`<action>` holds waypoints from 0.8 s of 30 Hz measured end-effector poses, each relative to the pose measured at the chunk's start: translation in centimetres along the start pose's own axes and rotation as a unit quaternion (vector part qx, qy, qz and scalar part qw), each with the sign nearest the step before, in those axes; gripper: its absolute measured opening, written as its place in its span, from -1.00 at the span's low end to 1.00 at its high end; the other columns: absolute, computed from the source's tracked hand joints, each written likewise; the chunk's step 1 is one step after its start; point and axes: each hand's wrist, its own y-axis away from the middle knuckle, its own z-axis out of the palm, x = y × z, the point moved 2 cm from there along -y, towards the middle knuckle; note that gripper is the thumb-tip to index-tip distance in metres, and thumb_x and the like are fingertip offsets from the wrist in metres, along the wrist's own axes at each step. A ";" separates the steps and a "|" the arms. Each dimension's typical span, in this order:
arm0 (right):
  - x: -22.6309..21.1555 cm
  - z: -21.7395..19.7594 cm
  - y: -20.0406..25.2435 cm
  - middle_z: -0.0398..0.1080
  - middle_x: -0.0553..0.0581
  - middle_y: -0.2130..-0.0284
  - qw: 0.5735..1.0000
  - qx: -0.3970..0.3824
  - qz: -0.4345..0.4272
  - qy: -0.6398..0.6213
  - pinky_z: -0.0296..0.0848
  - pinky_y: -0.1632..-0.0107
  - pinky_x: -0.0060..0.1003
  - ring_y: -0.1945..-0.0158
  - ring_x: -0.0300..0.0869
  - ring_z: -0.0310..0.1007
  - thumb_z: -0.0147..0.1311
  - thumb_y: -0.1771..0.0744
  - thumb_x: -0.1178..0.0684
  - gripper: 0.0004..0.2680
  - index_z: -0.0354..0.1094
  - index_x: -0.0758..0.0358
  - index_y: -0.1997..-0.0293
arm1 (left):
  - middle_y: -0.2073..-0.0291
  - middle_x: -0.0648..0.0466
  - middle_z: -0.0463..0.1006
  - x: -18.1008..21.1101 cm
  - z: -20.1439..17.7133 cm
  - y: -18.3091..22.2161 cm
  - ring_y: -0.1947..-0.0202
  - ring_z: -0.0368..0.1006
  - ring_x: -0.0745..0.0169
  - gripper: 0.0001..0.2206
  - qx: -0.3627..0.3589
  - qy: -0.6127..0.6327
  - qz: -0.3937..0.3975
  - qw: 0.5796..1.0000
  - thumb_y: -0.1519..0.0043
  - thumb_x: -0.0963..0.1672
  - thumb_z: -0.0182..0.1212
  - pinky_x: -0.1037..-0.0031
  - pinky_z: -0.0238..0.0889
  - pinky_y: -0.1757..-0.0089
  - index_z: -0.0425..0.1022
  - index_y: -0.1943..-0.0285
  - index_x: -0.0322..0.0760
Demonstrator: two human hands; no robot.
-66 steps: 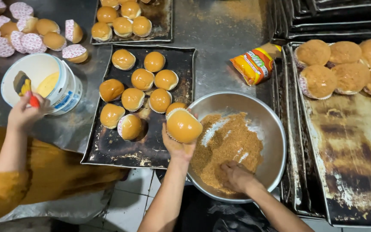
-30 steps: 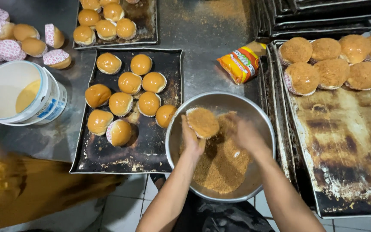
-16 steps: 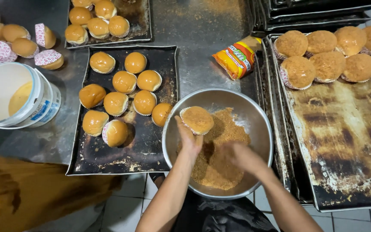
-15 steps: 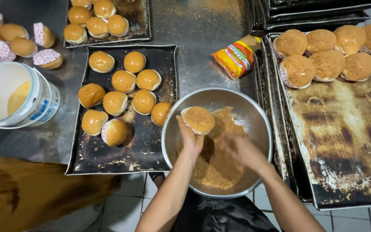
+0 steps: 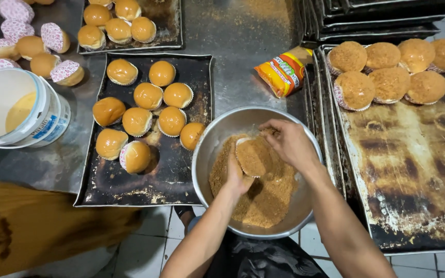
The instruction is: Coating glazed buns with crumbs and arranging them on a baking tray.
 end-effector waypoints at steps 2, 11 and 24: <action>-0.8 -0.2 -0.1 0.56 0.34 0.12 1.000 -0.013 0.010 -0.024 0.51 0.00 0.04 0.05 0.22 0.56 0.13 -0.31 0.18 -0.81 0.54 0.20 0.01 | -0.18 0.02 0.55 0.5 -0.6 0.3 -0.15 0.49 0.03 -0.37 -0.024 -0.028 -0.057 0.998 -0.29 0.25 -0.07 0.10 0.36 -0.12 0.47 -0.29 -0.14; 3.0 2.1 3.8 0.54 0.18 -0.02 0.989 -0.087 0.107 0.059 0.36 -0.22 0.03 -0.16 0.10 0.48 0.04 -0.33 0.11 -0.74 0.49 0.06 -0.13 | 0.01 0.02 0.64 3.1 -6.2 -4.8 0.03 0.59 -0.05 -0.50 0.019 0.014 -0.032 0.999 -0.13 0.21 0.26 -0.01 0.49 0.05 0.56 -0.09 -0.04; 2.7 3.1 9.3 0.42 0.32 -0.17 0.954 -0.200 0.222 -0.012 0.31 -0.32 -0.18 -0.21 0.03 0.45 -0.12 -0.39 -0.04 -0.64 0.33 0.32 -0.30 | 0.06 -0.04 0.65 3.9 -4.7 -3.8 0.04 0.59 -0.10 -0.49 0.020 0.029 -0.053 0.998 -0.08 0.21 0.28 0.04 0.47 0.02 0.59 -0.07 -0.02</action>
